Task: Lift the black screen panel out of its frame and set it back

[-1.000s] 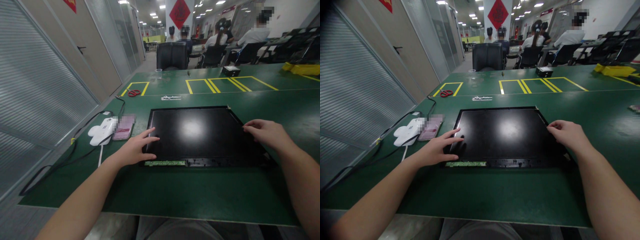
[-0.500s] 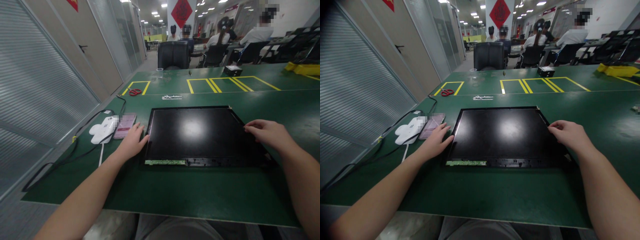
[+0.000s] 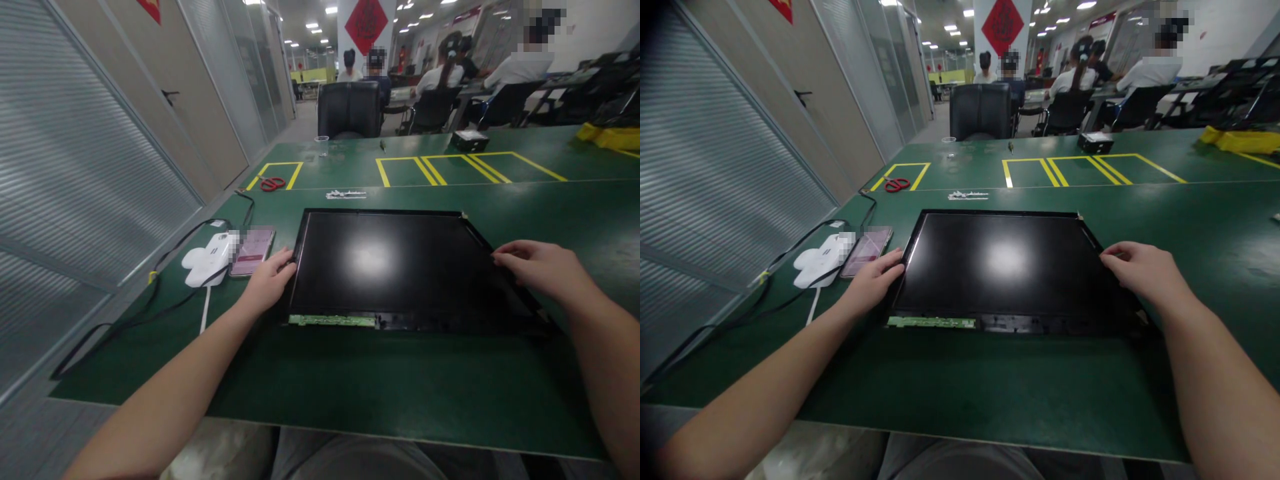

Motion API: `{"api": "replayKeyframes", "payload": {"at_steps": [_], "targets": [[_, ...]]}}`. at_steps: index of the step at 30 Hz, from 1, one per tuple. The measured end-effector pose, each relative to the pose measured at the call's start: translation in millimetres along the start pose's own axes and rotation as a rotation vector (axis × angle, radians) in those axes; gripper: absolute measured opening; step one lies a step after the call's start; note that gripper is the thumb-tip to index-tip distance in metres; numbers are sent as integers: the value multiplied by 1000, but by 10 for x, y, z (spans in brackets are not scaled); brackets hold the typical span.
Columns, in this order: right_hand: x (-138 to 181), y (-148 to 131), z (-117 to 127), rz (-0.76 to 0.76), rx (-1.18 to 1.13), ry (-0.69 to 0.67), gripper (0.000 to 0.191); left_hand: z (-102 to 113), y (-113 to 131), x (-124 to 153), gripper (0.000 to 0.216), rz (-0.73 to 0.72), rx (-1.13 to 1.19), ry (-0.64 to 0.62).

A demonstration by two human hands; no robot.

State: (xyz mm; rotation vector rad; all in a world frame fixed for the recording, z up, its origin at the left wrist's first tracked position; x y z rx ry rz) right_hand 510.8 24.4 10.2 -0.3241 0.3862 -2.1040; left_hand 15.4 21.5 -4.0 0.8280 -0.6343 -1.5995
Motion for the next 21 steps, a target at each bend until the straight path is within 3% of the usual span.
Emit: {"api": "replayKeyframes", "payload": {"at_steps": [4,7,12,21], "targets": [[-8,15,0,7,-2,16,28,-41,172,68,46,329,592,14],[-26,34,-13,13,-10,22,28,-62,267,88,55,468,796,30],[-56,62,-30,11,9,17,29,-61,325,86,56,533,902,98],[-56,68,-18,13,6,21,29,-74,321,86,56,533,919,86]]}}
Point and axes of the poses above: each hand's wrist, its own x-axis away from the middle knuckle, its own z-axis out of the back of the hand, y = z × x, the point moved 1 cm from there along -x, towards the middle knuckle, and after that the axes turned 5 degrees about -z, right-handed, at the moved point
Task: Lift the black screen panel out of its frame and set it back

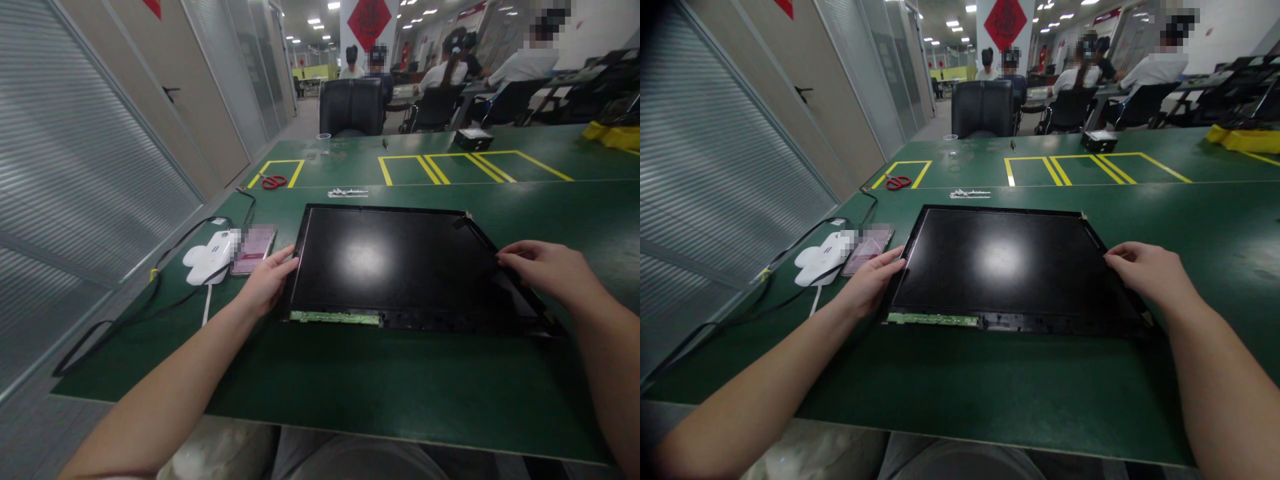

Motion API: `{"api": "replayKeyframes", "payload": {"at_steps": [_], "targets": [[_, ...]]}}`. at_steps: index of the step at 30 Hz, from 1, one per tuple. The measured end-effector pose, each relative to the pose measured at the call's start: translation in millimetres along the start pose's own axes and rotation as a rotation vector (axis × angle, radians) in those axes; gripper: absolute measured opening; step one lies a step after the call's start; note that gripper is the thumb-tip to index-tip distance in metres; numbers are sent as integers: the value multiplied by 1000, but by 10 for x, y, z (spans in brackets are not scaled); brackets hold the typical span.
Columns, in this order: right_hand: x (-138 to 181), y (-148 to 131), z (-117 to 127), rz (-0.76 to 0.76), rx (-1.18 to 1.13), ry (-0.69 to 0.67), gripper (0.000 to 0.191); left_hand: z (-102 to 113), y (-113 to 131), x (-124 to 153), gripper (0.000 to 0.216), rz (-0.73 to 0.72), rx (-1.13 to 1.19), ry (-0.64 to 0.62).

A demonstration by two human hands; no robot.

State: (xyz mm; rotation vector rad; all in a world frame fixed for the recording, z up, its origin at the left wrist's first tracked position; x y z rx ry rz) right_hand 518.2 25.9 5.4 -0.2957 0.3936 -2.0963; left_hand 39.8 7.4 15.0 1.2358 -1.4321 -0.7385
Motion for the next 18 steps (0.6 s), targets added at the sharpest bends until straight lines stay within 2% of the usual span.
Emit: {"api": "replayKeyframes", "payload": {"at_steps": [11,18], "targets": [[-6,-12,-22,1,5,4,30,-10,6,18,54,-5,-1,20],[23,-31,-7,12,0,12,31,43,-22,-18,62,-8,-16,-8]]}}
Point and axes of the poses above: each hand's wrist, its own x-axis away from the middle knuckle, its own z-axis out of the back of the hand, y = z × x, the point moved 1 cm from there along -x, towards the middle knuckle, and after that the axes turned 5 degrees about -z, right-handed, at the moved point
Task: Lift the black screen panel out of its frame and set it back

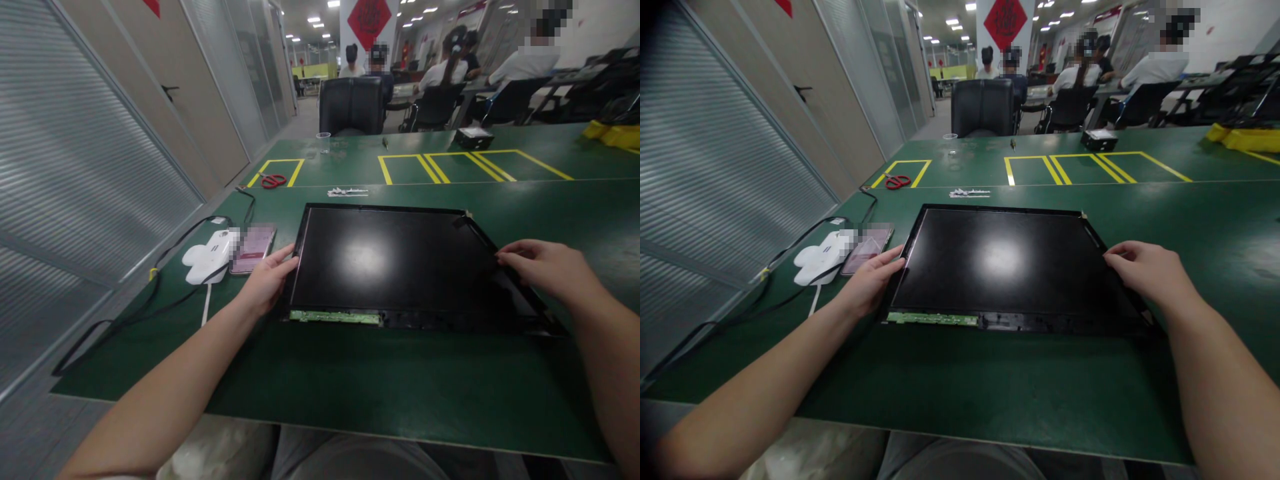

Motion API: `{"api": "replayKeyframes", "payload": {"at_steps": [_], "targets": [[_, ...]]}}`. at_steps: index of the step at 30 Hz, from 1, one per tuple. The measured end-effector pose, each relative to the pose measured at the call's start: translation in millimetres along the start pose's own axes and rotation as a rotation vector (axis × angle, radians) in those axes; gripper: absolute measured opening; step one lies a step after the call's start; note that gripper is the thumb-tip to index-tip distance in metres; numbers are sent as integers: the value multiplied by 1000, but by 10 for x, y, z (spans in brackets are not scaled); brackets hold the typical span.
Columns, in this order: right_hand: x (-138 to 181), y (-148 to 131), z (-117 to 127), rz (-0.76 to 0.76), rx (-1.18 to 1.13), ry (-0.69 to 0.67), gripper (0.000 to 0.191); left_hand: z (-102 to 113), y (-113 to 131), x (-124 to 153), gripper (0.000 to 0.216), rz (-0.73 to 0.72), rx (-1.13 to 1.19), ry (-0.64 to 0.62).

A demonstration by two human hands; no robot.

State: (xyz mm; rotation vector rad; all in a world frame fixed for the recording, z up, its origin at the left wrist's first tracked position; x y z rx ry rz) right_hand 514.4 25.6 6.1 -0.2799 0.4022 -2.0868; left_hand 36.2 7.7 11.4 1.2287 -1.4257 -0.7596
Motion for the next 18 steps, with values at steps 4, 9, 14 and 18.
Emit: {"api": "replayKeyframes", "payload": {"at_steps": [4,9,14,18], "targets": [[-11,18,2,10,6,2,31,4,-17,-9,59,-12,-5,-2],[-48,62,-19,34,-2,19,31,29,-30,-22,60,-20,-7,-27],[-44,54,-18,38,-11,15,32,43,-35,-28,64,-8,-23,-11],[10,-15,10,-3,-5,-8,30,14,-36,-9,66,-5,-15,-15]]}}
Point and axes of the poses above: each hand's wrist, its own x-axis away from the middle knuckle, its own z-axis out of the back of the hand, y = z × x, the point moved 1 cm from there along -x, towards the middle knuckle, and after that the axes turned 5 degrees about -z, right-handed, at the moved point
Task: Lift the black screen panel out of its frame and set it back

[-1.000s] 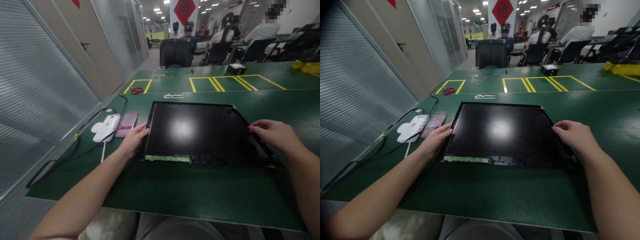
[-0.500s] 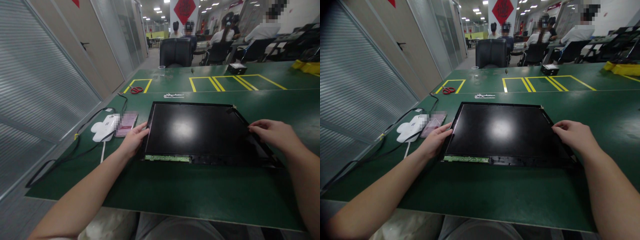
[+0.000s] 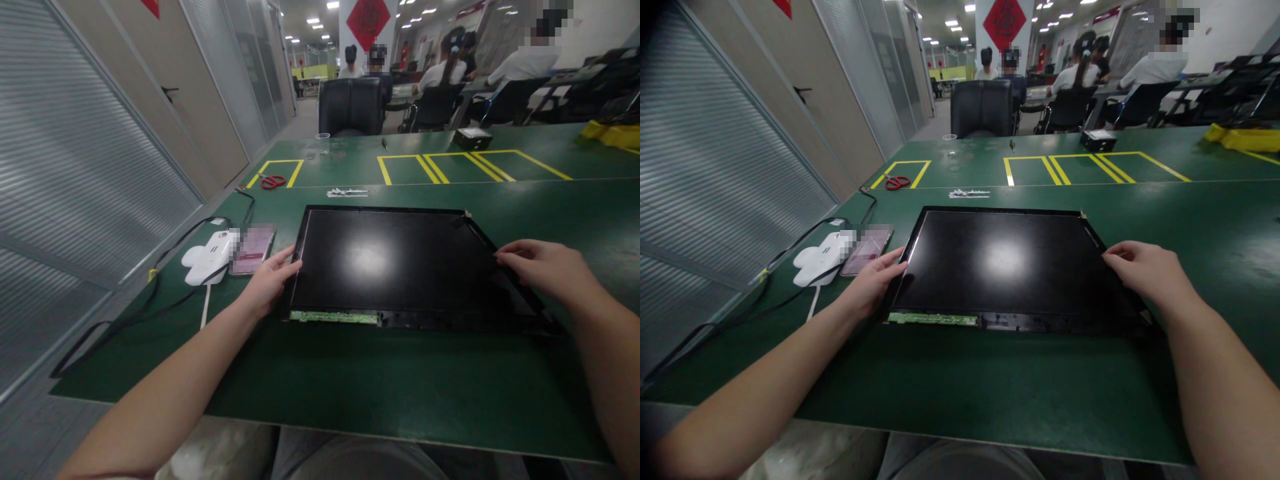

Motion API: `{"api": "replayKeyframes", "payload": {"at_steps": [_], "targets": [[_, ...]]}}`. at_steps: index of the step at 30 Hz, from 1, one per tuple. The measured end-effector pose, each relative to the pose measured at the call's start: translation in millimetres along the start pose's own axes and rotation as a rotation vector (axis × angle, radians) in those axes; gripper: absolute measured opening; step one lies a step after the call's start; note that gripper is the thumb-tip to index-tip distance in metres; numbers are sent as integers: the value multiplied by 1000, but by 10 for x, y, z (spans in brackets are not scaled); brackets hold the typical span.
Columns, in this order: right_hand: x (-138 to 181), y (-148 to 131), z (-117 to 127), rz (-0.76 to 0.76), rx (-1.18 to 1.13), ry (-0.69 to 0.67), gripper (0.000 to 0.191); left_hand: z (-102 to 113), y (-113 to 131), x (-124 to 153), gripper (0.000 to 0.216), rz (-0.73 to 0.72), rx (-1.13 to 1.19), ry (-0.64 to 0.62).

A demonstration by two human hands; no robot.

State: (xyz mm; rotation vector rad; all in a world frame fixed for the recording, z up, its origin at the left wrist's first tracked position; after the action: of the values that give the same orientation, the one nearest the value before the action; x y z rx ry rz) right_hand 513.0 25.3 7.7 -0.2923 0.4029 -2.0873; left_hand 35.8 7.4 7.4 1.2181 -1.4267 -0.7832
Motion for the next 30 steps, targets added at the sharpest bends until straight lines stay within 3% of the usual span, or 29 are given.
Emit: {"api": "replayKeyframes", "payload": {"at_steps": [8,16,30], "targets": [[-11,12,1,-8,11,1,29,-36,-5,17,69,8,15,-1],[-59,79,-43,78,9,40,33,11,-36,-22,75,13,16,-15],[11,-5,-1,17,33,-1,33,56,-88,-74,82,-1,-26,-29]]}}
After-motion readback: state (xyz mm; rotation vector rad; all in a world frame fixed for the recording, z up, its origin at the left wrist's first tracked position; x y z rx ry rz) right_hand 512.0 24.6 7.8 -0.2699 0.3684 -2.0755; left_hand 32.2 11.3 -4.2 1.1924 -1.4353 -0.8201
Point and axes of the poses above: each hand's wrist, its own x-axis away from the middle knuckle, its own z-axis out of the back of the hand, y = z × x, the point moved 1 cm from there along -x, towards the middle knuckle, and after that the axes turned 5 degrees about -z, right-handed, at the moved point
